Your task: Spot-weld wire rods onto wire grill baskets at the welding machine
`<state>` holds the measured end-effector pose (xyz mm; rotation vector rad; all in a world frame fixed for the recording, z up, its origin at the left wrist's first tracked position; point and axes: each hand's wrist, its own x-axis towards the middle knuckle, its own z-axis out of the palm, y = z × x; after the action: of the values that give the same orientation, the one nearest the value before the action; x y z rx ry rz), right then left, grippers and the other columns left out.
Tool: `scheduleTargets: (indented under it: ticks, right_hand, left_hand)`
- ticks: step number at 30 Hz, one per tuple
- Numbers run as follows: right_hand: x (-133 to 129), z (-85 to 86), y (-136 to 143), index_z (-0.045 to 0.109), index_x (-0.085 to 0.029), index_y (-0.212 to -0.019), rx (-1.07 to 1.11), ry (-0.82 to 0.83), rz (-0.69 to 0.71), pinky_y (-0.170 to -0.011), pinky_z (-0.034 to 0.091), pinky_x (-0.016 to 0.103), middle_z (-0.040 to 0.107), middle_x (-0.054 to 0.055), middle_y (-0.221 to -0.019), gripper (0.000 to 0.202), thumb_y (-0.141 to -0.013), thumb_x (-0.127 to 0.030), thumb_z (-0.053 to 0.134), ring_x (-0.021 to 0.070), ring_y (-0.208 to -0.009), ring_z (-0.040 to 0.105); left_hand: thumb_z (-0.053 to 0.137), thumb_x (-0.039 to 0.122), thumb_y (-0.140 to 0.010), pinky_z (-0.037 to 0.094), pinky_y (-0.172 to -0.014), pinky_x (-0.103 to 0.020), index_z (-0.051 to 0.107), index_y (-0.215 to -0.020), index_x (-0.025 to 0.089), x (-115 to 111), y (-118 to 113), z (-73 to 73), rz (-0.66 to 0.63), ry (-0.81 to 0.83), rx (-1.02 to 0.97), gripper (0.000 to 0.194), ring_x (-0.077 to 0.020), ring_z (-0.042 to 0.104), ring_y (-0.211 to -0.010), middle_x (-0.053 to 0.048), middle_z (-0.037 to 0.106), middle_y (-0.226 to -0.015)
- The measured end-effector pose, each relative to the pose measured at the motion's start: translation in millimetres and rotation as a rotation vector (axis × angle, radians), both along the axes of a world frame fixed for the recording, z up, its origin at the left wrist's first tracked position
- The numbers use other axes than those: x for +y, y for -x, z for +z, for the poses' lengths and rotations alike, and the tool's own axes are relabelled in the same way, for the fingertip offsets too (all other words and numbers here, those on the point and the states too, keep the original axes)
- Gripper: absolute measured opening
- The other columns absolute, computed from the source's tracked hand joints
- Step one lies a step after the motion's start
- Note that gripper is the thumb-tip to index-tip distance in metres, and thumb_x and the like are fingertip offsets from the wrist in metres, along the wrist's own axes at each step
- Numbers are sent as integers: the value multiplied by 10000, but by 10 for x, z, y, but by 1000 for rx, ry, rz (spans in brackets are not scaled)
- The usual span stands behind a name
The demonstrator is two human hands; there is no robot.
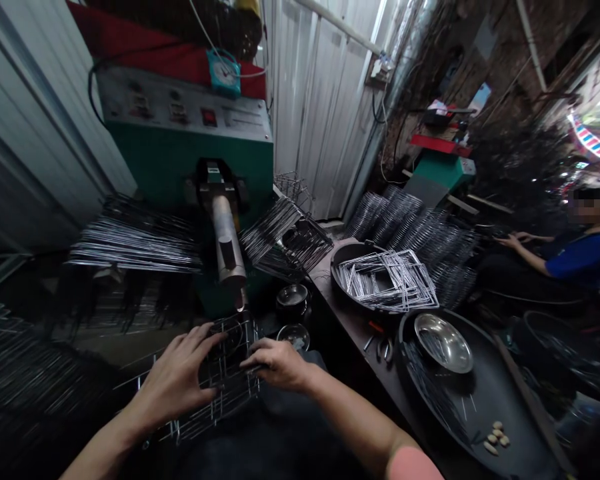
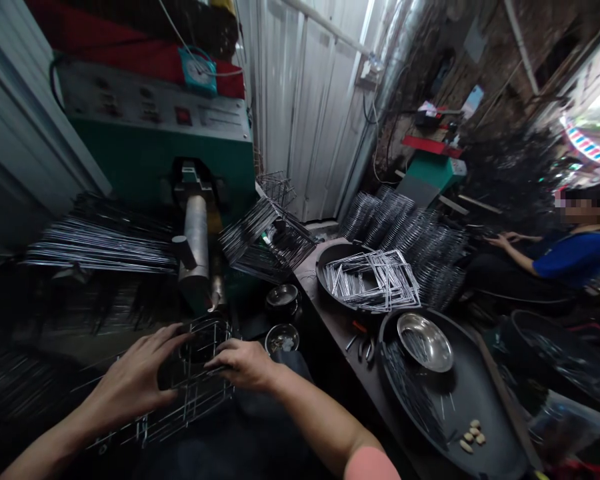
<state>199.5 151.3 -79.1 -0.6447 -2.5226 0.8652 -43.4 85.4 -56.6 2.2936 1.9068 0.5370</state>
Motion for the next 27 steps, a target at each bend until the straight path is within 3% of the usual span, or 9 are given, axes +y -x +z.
scheduleTargets:
  ticks: [9,17,27]
  right_hand:
    - [118,205,84,748,-216,-1099,-62,-47,31,-904,511,210,690,60,-1207,198,-915,-234,676,146,-1071,686]
    - [290,159,168,756,-205,-1067,-17,-70,38,-904,518,213,708,62,-1152,175,-917,-273,697,147,-1052,690]
    - [213,211,122,744,-211,-1060,-19,-90,15,-903,514,214,719,55,-1126,156,-919,-219,678,142,-1048,695]
  left_hand:
    - [655,296,-611,484,-1050,-518,607,-1309,153,23,-18,198,18,19,159,714,-407,521,-1330,-219,540,-1455]
    - [629,336,-618,486,-1031,-531,604,-1312,160,141,-5,254,39,14,163,717,-415,528,-1315,-206,557,-1439]
    - [616,390,-614,493,-1020,-515,624,-1292,159,112,-54,254,51,13,106,717,-399,557,-1276,-204,574,-1412]
